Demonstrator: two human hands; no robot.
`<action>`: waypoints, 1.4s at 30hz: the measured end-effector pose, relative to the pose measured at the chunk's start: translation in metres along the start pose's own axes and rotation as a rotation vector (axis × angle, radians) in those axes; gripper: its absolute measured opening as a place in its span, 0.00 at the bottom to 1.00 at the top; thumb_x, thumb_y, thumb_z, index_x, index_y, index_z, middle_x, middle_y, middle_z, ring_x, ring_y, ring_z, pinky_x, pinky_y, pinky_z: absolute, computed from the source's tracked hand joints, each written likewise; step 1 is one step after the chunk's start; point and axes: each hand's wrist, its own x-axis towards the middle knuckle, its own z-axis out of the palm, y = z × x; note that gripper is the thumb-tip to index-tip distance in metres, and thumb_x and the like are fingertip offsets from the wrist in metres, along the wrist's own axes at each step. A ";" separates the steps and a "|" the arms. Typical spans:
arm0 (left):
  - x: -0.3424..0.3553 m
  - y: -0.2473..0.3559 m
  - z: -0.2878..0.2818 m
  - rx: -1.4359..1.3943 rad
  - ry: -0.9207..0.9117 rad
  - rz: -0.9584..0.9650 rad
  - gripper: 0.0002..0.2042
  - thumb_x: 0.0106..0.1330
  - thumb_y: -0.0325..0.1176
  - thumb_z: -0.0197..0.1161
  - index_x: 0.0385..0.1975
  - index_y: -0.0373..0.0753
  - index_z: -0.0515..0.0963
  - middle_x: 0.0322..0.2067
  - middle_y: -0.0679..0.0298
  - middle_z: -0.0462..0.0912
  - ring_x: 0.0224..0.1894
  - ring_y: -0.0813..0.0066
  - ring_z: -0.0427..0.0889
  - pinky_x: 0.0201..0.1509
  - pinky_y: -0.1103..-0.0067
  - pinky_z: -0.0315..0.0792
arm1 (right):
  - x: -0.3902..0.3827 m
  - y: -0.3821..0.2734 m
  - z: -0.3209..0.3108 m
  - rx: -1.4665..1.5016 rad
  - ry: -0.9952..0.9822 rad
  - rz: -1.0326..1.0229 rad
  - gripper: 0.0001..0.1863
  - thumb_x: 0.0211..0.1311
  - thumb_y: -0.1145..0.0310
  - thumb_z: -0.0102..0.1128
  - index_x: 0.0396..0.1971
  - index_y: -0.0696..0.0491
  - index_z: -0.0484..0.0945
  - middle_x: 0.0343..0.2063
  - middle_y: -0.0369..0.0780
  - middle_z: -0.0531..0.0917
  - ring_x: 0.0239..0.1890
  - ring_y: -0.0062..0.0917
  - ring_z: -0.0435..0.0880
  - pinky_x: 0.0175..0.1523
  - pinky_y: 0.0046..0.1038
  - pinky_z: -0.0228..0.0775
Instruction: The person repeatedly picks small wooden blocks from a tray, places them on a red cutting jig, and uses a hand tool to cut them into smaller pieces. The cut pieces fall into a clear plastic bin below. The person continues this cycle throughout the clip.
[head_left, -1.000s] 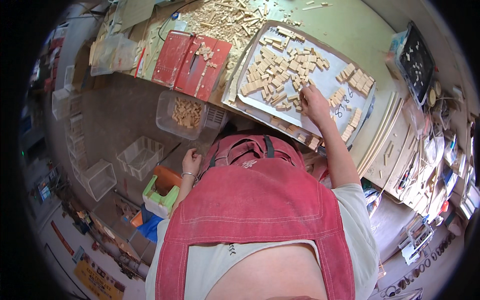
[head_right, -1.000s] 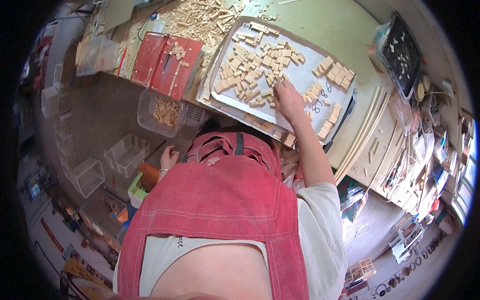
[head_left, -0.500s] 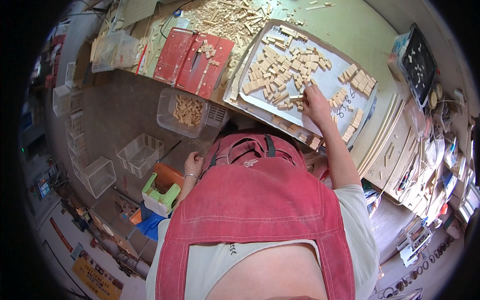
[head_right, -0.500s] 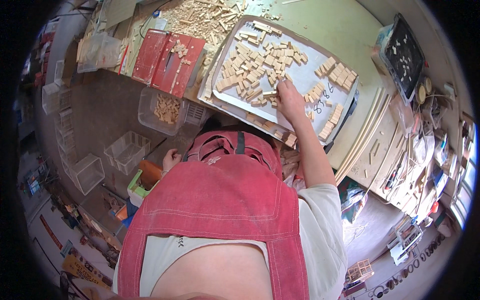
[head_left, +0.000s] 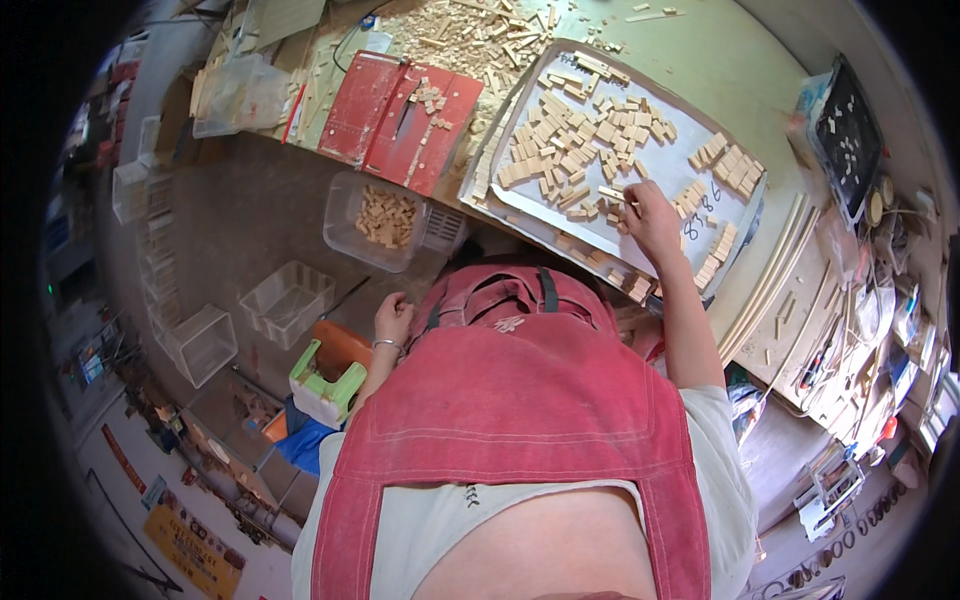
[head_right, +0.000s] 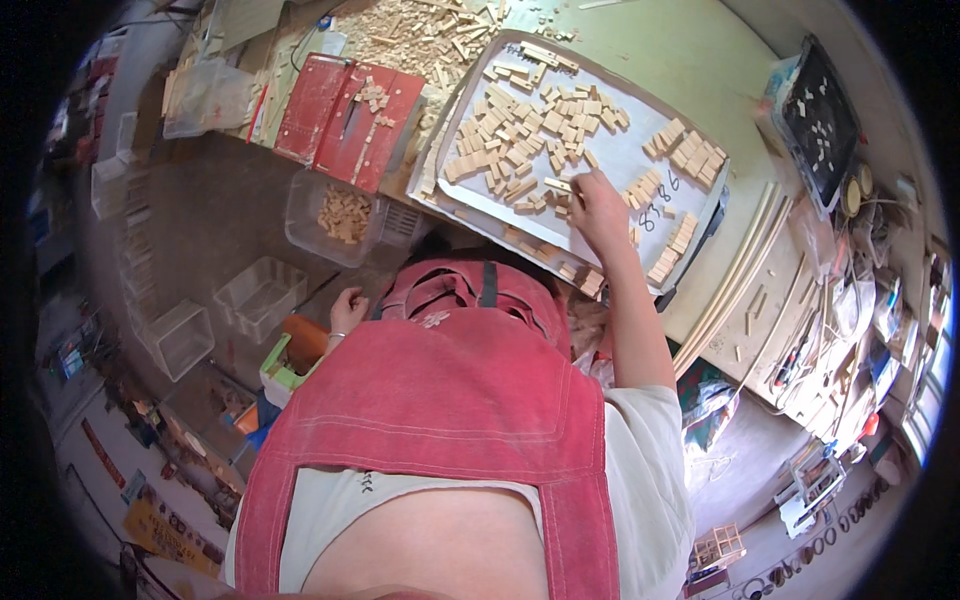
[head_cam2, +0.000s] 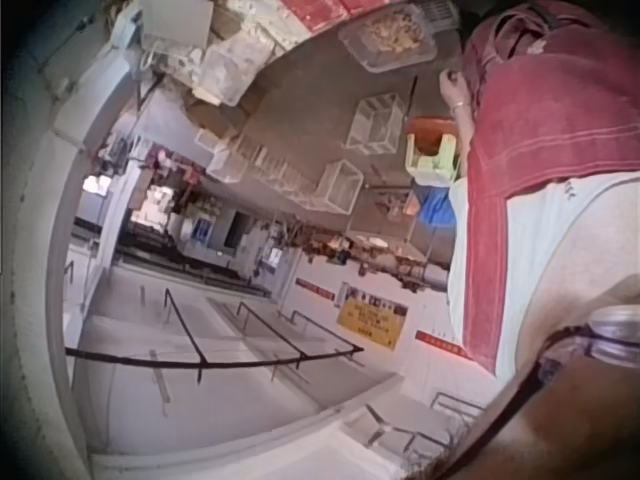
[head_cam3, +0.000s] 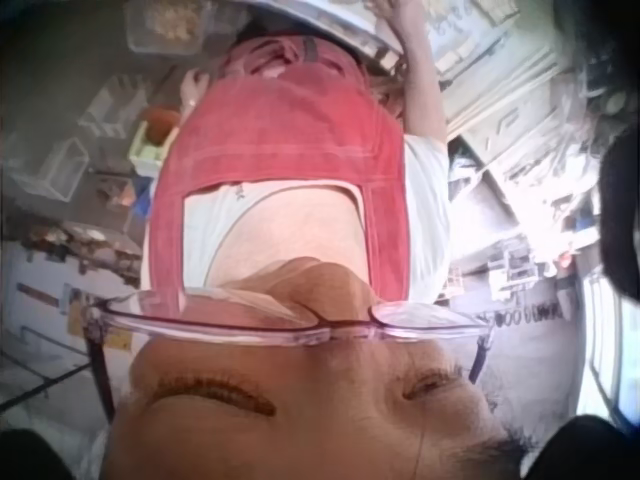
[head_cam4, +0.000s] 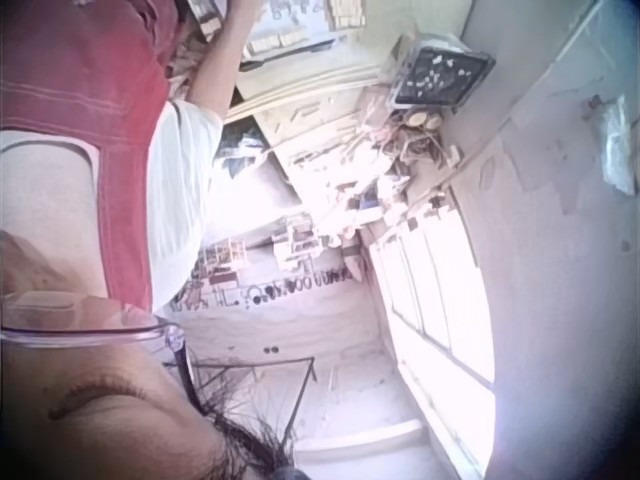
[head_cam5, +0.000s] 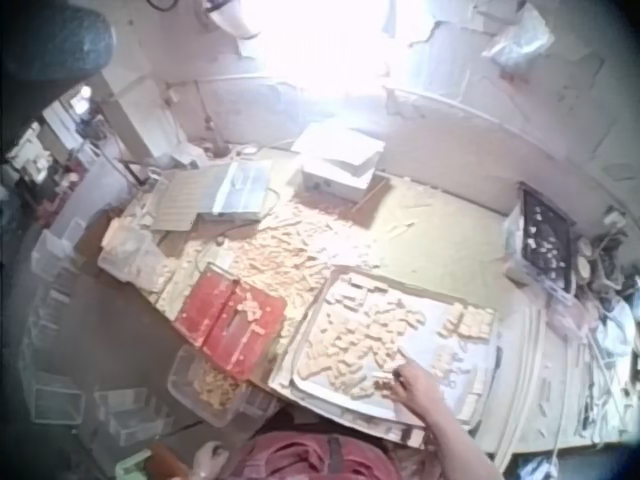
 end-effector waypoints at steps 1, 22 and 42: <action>0.001 0.003 -0.001 -0.024 0.003 0.021 0.20 0.65 0.34 0.71 0.56 0.35 0.82 0.34 0.62 0.87 0.36 0.75 0.86 0.46 0.75 0.81 | -0.003 -0.001 -0.001 -0.009 -0.006 0.008 0.09 0.62 0.71 0.65 0.42 0.53 0.82 0.39 0.45 0.82 0.39 0.45 0.84 0.44 0.42 0.77; 0.048 0.137 -0.068 -0.227 0.121 0.497 0.14 0.71 0.27 0.66 0.55 0.37 0.80 0.41 0.60 0.87 0.41 0.72 0.87 0.47 0.75 0.81 | -0.031 -0.132 0.094 0.299 0.149 -0.025 0.08 0.61 0.76 0.70 0.39 0.54 0.81 0.36 0.45 0.80 0.37 0.43 0.84 0.40 0.39 0.76; 0.197 0.258 -0.149 0.324 0.050 1.152 0.08 0.57 0.25 0.70 0.35 0.40 0.79 0.37 0.58 0.77 0.41 0.53 0.82 0.45 0.62 0.79 | 0.083 -0.287 0.212 0.054 0.369 -0.160 0.07 0.61 0.71 0.70 0.37 0.55 0.83 0.37 0.44 0.82 0.37 0.44 0.85 0.40 0.42 0.78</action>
